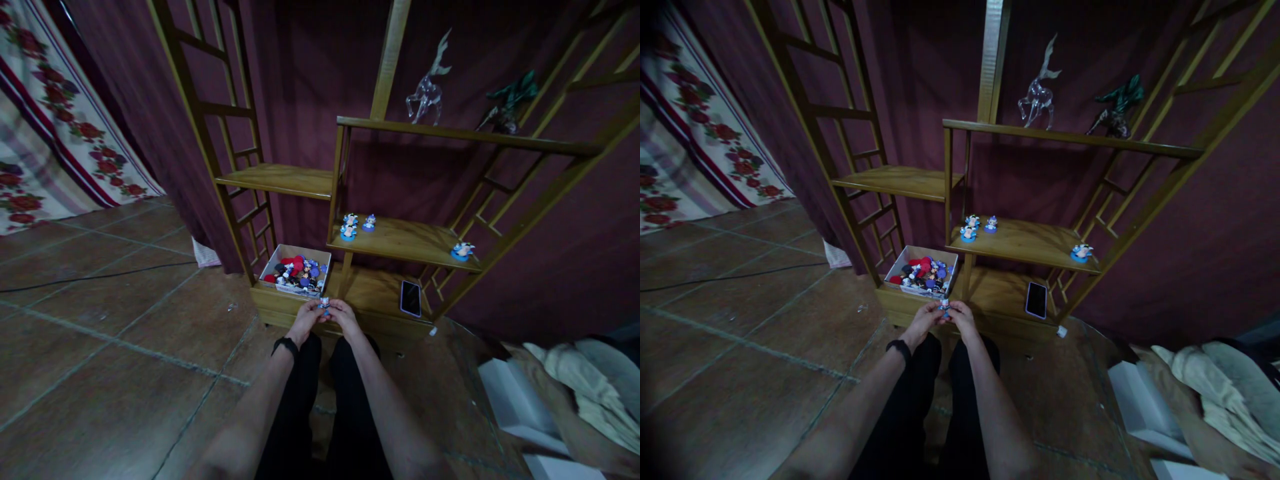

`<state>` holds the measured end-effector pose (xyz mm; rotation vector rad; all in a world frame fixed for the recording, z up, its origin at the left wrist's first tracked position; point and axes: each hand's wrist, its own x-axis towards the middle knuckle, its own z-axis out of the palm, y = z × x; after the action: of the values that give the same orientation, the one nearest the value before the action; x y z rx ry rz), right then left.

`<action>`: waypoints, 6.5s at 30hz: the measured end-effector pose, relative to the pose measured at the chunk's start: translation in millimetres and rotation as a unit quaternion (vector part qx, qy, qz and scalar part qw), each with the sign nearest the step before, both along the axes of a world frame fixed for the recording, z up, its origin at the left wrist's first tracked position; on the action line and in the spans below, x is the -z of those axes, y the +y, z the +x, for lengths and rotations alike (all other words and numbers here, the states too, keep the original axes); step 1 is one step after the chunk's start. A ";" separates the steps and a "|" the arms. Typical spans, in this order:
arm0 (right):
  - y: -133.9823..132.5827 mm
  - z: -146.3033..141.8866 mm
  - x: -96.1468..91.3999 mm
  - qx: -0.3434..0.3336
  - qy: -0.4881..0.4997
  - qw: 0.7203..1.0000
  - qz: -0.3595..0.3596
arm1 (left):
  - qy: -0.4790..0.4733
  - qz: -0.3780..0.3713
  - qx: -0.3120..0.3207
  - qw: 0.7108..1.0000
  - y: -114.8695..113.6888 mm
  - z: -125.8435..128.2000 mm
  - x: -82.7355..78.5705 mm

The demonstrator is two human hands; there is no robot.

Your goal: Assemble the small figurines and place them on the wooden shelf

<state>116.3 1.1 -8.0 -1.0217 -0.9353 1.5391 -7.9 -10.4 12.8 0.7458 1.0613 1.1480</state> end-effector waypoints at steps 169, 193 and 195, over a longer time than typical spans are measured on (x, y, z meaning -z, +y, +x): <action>-4.9 4.7 -9.6 -0.005 -0.016 1.000 0.002 | 0.034 0.044 -0.007 0.998 1.1 -1.6 -3.6; -2.4 4.4 -3.5 0.003 -0.007 1.000 -0.004 | 0.032 0.045 -0.014 0.998 -2.8 -1.3 -5.1; -2.5 4.3 -3.5 0.004 -0.008 1.000 -0.004 | 0.034 0.047 -0.015 0.998 -3.1 -1.3 -4.3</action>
<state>120.6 -1.5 -4.5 -1.0440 -0.9350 1.5318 -9.3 -13.5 17.1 0.8499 1.0842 1.2114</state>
